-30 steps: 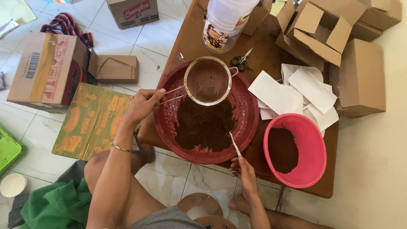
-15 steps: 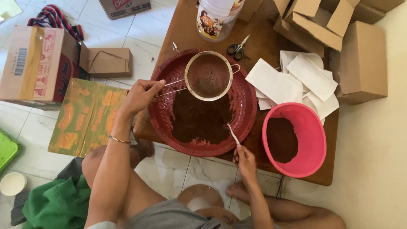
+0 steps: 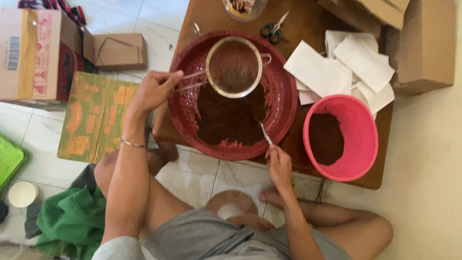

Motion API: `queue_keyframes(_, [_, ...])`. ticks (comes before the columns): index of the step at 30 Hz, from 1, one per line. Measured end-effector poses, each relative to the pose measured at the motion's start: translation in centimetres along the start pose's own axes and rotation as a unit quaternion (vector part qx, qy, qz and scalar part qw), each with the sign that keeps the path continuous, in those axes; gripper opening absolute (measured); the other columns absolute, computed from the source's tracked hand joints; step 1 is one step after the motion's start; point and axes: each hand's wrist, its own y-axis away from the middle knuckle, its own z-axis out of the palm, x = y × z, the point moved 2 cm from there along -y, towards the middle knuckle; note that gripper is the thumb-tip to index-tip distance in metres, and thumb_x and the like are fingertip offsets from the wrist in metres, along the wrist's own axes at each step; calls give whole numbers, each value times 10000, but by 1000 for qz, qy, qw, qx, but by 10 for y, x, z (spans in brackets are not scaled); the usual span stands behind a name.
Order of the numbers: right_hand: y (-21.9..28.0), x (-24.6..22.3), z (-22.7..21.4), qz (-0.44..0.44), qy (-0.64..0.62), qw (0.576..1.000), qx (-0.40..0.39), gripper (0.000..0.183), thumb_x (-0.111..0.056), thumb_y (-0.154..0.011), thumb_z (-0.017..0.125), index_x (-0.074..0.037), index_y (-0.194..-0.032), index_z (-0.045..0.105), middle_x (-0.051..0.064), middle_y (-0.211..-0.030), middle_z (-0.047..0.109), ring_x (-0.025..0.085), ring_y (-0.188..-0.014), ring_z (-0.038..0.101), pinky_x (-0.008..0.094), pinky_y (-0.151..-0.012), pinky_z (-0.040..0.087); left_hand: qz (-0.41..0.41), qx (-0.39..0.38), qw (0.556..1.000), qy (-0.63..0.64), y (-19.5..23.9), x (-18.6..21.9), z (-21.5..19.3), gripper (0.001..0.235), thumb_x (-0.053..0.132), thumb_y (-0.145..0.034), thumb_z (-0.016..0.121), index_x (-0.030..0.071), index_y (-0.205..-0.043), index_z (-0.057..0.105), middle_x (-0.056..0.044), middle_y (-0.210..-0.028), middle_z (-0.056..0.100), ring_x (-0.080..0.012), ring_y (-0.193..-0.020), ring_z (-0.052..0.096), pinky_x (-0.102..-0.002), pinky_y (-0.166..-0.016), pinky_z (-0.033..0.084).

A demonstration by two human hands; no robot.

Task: The person sits on the floor and uses a spoon to scoop a brown powder from a large red tray into a metal sieve. They shake the sieve over a pink bowl to sift the powder, occasionally using the spoon to push the powder through the mesh.

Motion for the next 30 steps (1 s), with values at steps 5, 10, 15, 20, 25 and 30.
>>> queue_keyframes(5, [10,-25,-4,-29,1,999,42,439,-287,-1091,455,-38,-773,627,79,-554,513,197,-541,482,343,-564,417,-21,0,999,-33,-13,-14,1,466,362,-1118,601,129,-720,668,16,-558,498,-103,-521,423,-263,-546,339])
queue_keyframes(10, [21,-50,-6,-99,16,993,60,387,-240,-1076,458,-3,-819,622,49,-641,565,154,-571,475,307,-562,413,-6,16,999,-36,-10,-9,4,441,319,-1155,616,90,-793,721,53,-578,443,-66,-504,350,-232,-494,274])
queue_keyframes(15, [23,-59,-3,-175,123,973,91,279,-152,-1063,511,-9,-842,604,67,-680,573,199,-558,466,352,-549,400,-15,44,998,-32,-6,1,4,417,354,-1146,627,71,-867,754,45,-658,505,-53,-575,429,-210,-555,419])
queue_keyframes(20, [24,-59,-5,-207,144,963,98,261,-135,-1060,521,0,-854,606,79,-704,570,204,-577,471,358,-557,395,8,38,998,-39,-5,-1,5,422,334,-1159,635,65,-853,745,37,-634,480,-67,-557,401,-225,-530,334])
queue_keyframes(25, [22,-56,-4,-218,148,961,87,238,-116,-1052,528,-6,-864,622,71,-709,575,183,-572,469,343,-541,386,26,32,998,-49,-5,-1,4,429,327,-1172,628,70,-849,745,42,-611,453,-67,-538,369,-230,-514,286])
queue_keyframes(30, [28,-69,-8,-214,89,968,99,267,-91,-1062,502,15,-860,640,61,-691,565,150,-559,430,308,-529,369,-6,35,997,-75,-2,-2,2,474,368,-1174,623,96,-796,717,53,-583,386,-74,-521,315,-248,-503,244])
